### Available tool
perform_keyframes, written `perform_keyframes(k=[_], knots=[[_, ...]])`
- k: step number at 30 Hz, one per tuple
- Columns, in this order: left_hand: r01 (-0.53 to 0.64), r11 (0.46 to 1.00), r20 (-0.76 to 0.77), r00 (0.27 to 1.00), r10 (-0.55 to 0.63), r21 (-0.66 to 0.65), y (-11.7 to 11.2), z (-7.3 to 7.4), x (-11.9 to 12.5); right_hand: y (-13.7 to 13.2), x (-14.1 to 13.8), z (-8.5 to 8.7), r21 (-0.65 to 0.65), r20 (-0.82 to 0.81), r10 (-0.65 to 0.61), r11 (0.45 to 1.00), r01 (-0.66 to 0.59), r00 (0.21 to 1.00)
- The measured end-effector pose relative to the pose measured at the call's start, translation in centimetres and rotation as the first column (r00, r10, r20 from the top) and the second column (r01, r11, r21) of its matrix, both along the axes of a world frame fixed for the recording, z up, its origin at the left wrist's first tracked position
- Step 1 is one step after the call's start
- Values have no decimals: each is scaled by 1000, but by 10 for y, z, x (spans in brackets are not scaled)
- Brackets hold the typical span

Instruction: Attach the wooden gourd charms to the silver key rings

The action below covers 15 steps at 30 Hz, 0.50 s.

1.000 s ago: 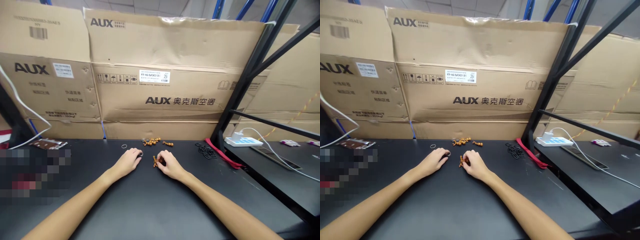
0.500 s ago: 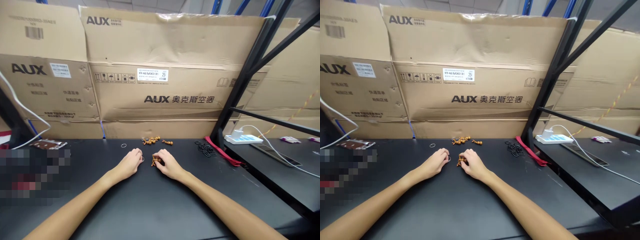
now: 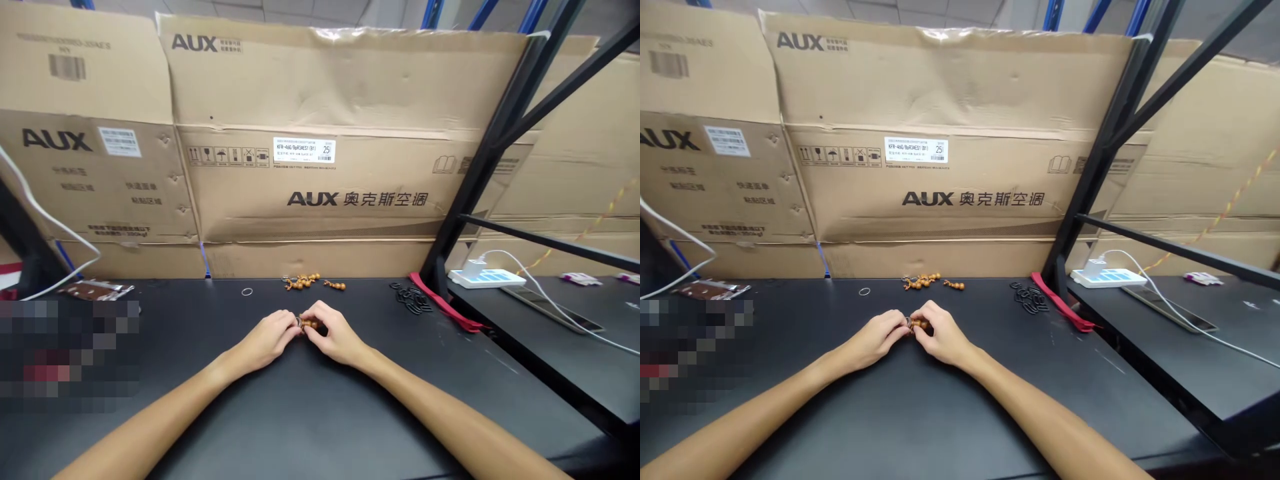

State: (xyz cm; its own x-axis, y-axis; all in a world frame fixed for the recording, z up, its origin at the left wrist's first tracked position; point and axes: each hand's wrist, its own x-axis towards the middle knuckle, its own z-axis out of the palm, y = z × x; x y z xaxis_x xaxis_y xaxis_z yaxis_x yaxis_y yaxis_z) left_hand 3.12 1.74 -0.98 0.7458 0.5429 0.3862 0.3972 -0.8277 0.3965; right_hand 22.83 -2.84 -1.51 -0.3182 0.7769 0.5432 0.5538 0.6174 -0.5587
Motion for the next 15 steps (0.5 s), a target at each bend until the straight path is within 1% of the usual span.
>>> perform_keyframes(k=[3, 8, 15], knots=[[29, 999, 12, 1000, -29, 19, -1, 1, 0, 1, 0, -2, 12, -34, -11, 1000, 11, 999], [0, 1000, 17, 1000, 0, 21, 0, 0, 0, 5, 0, -6, 49, -77, 0, 999, 4, 997], [-15, 1000, 46, 999, 15, 4, 1, -3, -1, 3, 1, -4, 32, -59, -4, 999, 6, 998]])
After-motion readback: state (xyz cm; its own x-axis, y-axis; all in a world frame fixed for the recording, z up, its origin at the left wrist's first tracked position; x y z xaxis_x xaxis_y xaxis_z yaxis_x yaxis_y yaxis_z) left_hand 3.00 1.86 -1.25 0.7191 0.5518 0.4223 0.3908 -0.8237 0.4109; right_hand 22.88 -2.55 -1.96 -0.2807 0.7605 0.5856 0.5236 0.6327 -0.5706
